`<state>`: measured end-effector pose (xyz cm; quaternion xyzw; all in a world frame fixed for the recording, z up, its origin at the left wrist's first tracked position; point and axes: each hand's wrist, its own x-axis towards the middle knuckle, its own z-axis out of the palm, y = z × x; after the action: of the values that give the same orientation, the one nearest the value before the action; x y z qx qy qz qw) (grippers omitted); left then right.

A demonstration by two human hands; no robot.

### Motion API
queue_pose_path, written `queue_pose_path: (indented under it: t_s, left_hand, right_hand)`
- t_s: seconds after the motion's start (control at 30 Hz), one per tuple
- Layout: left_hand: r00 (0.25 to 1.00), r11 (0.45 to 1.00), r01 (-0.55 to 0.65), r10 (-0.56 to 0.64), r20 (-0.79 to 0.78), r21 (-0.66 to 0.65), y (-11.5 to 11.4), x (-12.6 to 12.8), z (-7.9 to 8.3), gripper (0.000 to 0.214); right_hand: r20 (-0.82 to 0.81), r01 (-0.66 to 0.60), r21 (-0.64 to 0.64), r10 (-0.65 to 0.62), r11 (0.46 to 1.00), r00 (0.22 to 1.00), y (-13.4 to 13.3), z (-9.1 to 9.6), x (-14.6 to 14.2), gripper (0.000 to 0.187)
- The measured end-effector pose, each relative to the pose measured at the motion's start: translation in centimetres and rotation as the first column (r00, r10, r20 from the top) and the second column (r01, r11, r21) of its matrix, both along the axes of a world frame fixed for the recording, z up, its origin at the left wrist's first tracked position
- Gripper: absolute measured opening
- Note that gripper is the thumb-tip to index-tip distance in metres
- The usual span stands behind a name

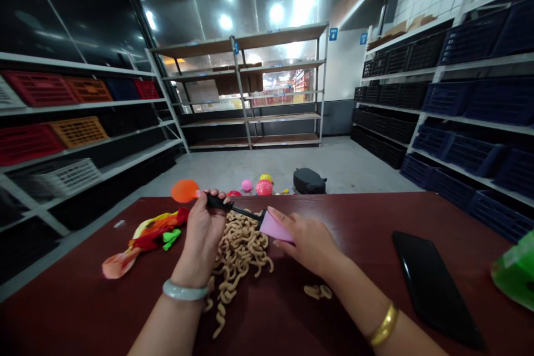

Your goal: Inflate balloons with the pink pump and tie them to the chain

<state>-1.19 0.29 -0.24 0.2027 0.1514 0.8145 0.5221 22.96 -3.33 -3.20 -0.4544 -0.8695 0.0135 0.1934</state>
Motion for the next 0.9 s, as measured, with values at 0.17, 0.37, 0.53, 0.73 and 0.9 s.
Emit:
queue_pose_path:
  t_s: [0.17, 0.37, 0.53, 0.73, 0.9]
  left_hand:
    - [0.999, 0.999, 0.038, -0.037, -0.026, 0.038, 0.2, -1.8, 0.5, 0.008]
    - [0.983, 0.98, 0.185, -0.186, 0.001, -0.075, -0.1, -1.1, 0.6, 0.018]
    - [0.967, 0.964, 0.255, -0.252, 0.047, -0.07, -0.5, -1.3, 0.7, 0.022]
    - [0.936, 0.937, 0.347, -0.343, 0.072, -0.044, -0.3, -1.5, 0.4, 0.038]
    - [0.959, 0.957, 0.282, -0.279, 0.043, -0.076, -0.2, -1.0, 0.5, 0.021]
  right_hand:
    - [-0.02, -0.041, -0.019, 0.04, 0.999, 0.999, 0.8, -0.4, 1.1, 0.069]
    - [0.002, -0.017, 0.012, 0.017, 1.0, 1.0, 1.7, -0.3, 2.8, 0.067]
    - [0.029, -0.009, 0.021, 0.008, 1.0, 1.0, 1.7, 0.0, 3.3, 0.068]
    - [0.051, 0.001, 0.031, -0.002, 1.0, 0.999, 2.1, 0.1, 3.8, 0.066]
    - [0.046, -0.01, 0.039, 0.008, 0.999, 0.999, 2.1, 0.3, 3.8, 0.067]
